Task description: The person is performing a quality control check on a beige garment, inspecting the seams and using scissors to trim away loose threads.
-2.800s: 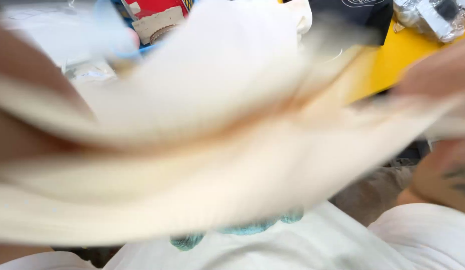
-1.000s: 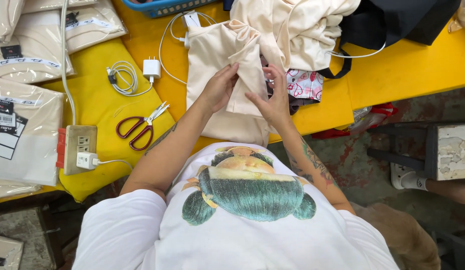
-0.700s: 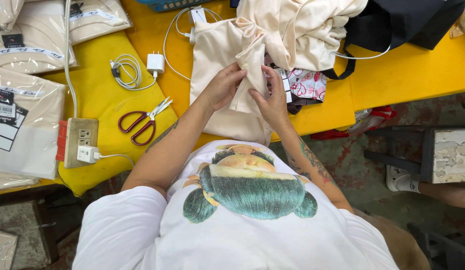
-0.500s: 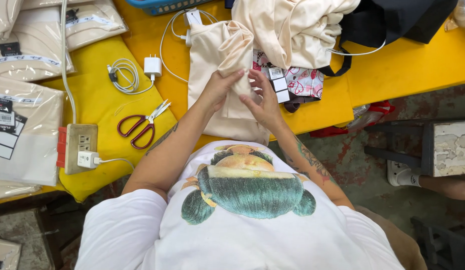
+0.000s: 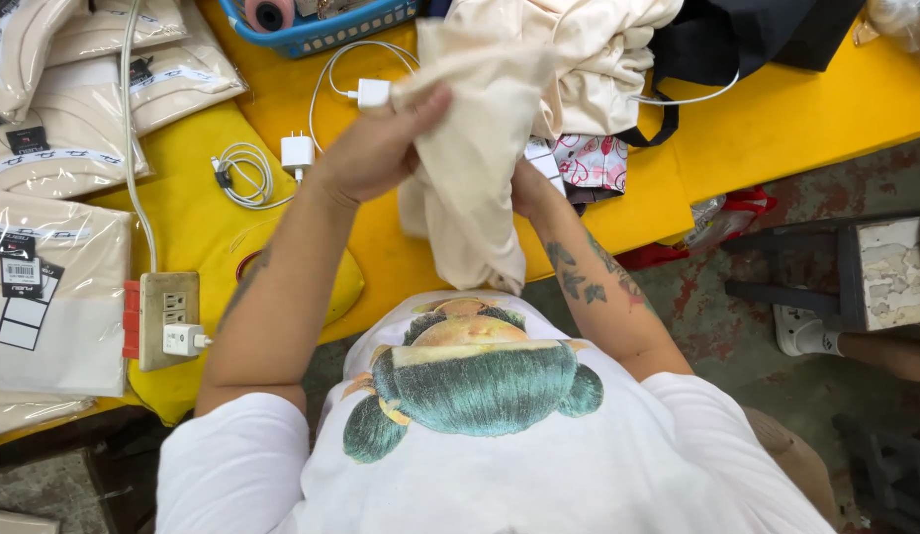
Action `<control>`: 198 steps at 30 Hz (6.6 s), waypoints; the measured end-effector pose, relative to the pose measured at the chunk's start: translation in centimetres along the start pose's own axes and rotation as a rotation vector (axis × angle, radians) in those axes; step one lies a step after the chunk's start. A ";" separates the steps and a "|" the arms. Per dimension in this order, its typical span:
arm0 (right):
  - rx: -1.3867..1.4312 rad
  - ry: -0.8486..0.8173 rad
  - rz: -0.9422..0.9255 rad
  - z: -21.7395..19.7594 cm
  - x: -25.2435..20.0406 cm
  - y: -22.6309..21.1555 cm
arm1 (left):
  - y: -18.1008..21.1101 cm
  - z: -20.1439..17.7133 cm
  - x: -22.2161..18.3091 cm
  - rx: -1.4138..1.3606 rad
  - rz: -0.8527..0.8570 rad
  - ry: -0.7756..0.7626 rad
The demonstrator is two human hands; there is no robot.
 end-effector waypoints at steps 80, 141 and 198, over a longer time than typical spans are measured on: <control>-1.040 1.014 -1.079 -13.4 -4.9 -15.6 | -8.4 6.1 15.6 1.313 0.145 -0.161; 0.256 0.355 0.313 -5.3 -7.8 8.6 | -13.0 -4.2 3.4 1.447 0.688 0.190; -0.545 0.612 -0.577 -1.2 -6.3 -0.9 | -8.1 -7.1 -3.2 0.360 0.877 0.506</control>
Point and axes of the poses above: each hand's wrist, its own x-axis towards the middle knuckle, its own z-axis out of the palm, y = z × x, the point moved 2 cm from there along x, towards the middle knuckle, and after that the axes turned 6 degrees about y, right-handed, at the moved point
